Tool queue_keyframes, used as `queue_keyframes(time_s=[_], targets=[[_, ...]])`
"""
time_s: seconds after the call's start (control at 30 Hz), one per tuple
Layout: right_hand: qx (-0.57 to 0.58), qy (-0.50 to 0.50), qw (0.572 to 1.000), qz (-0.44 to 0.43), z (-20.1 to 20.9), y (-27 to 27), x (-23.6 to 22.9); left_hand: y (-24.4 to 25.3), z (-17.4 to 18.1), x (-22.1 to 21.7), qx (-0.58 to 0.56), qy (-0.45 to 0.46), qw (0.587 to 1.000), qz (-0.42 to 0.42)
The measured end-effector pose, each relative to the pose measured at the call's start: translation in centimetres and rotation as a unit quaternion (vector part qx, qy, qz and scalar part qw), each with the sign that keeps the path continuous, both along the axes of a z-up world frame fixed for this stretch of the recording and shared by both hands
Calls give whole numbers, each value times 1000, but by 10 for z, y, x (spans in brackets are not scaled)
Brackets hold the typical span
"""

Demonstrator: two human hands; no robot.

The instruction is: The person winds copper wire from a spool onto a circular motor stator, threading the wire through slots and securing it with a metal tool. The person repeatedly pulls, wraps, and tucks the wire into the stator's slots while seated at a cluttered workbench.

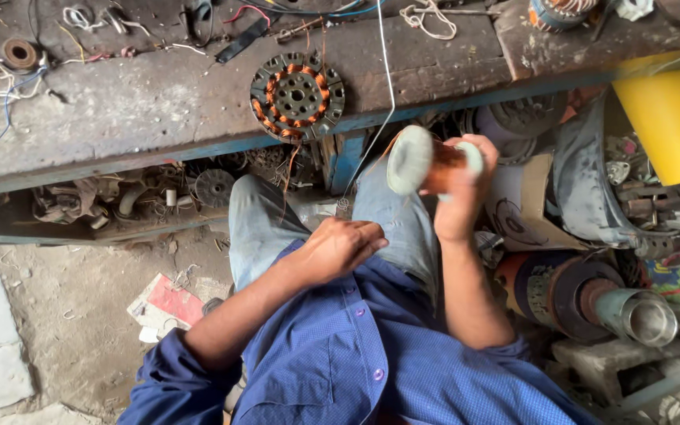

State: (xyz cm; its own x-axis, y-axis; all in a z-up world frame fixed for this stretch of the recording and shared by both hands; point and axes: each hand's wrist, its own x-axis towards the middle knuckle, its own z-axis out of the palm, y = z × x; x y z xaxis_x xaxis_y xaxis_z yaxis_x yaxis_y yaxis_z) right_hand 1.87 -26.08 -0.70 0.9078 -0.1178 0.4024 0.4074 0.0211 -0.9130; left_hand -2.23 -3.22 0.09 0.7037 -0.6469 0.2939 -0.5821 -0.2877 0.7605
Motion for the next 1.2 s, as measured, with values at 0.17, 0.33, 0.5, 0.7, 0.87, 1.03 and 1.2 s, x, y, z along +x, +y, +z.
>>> queue_keyframes(time_s=[0.17,0.33,0.5,0.7,0.87,1.03,1.2], targets=[[-124,73,954,262,12,-2,-22,22,2,24,-40,-49,994,87],[357,115,923,93,12,9,-22,6,6,5,-73,56,996,14],[-330,-23,937,107,18,1,-11,19,20,13,-30,-26,998,57],[235,154,900,332,20,7,-33,22,17,28,-94,20,995,19],[514,123,796,296,25,-34,-2,11,-12,18,-132,155,978,38],[564,126,787,217,20,-88,21,35,-50,3,-149,271,945,104],[602,92,784,122,3,-144,31,58,-74,-20,-112,258,954,105]])
